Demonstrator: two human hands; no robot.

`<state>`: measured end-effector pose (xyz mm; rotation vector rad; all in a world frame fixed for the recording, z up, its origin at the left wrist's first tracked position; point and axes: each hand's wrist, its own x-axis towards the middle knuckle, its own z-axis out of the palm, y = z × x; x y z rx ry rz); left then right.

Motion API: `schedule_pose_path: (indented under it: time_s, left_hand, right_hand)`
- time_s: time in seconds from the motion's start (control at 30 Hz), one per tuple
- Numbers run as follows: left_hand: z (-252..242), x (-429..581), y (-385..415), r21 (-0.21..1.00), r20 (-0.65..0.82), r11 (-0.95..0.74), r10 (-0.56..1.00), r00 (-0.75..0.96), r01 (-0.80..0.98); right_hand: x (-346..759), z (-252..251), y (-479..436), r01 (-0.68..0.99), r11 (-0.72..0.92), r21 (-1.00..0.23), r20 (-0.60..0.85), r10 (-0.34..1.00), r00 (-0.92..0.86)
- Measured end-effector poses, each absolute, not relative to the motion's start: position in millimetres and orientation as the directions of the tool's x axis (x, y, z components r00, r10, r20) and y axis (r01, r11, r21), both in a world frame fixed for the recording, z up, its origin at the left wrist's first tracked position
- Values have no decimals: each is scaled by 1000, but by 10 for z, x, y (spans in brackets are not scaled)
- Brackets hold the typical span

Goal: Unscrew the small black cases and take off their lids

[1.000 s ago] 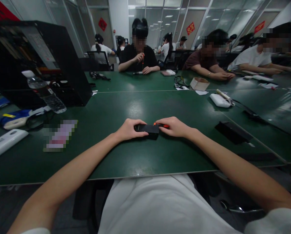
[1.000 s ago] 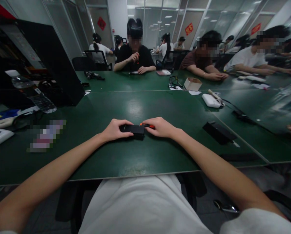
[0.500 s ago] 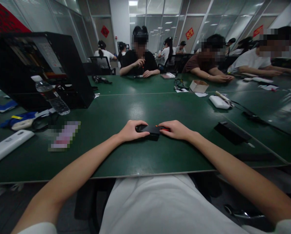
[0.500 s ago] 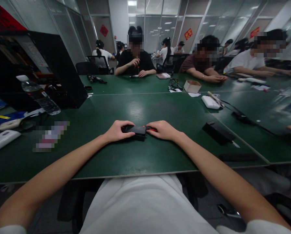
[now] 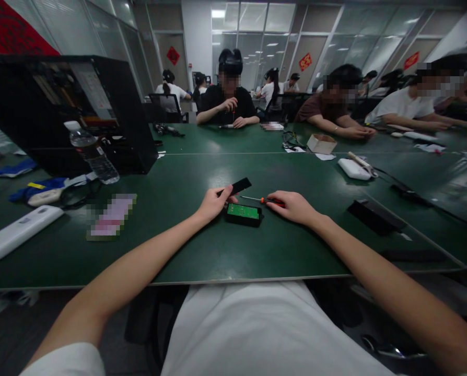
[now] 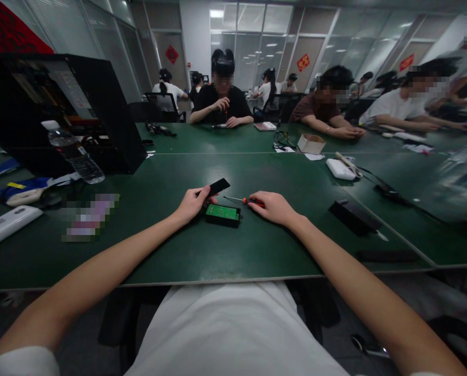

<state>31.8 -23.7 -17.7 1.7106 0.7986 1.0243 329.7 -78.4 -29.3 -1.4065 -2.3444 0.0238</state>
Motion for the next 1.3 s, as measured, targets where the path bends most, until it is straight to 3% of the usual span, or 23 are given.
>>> schedule_pose_path:
  time_s: [0.53, 0.93, 1.3]
  left_hand:
    - [-216, 305, -92, 974, 34, 45, 939, 342, -221]
    - [-171, 339, -93, 953, -40, 137, 942, 333, -271]
    - [-156, 315, -168, 967, -9, 108, 920, 392, -230]
  right_hand:
    - [3225, -248, -828, 813, 546, -203, 306, 824, -477]
    - [3008, -222, -833, 709, 634, -307, 464, 751, -470]
    - [2473, -57, -1013, 729, 667, -151, 370, 723, -584]
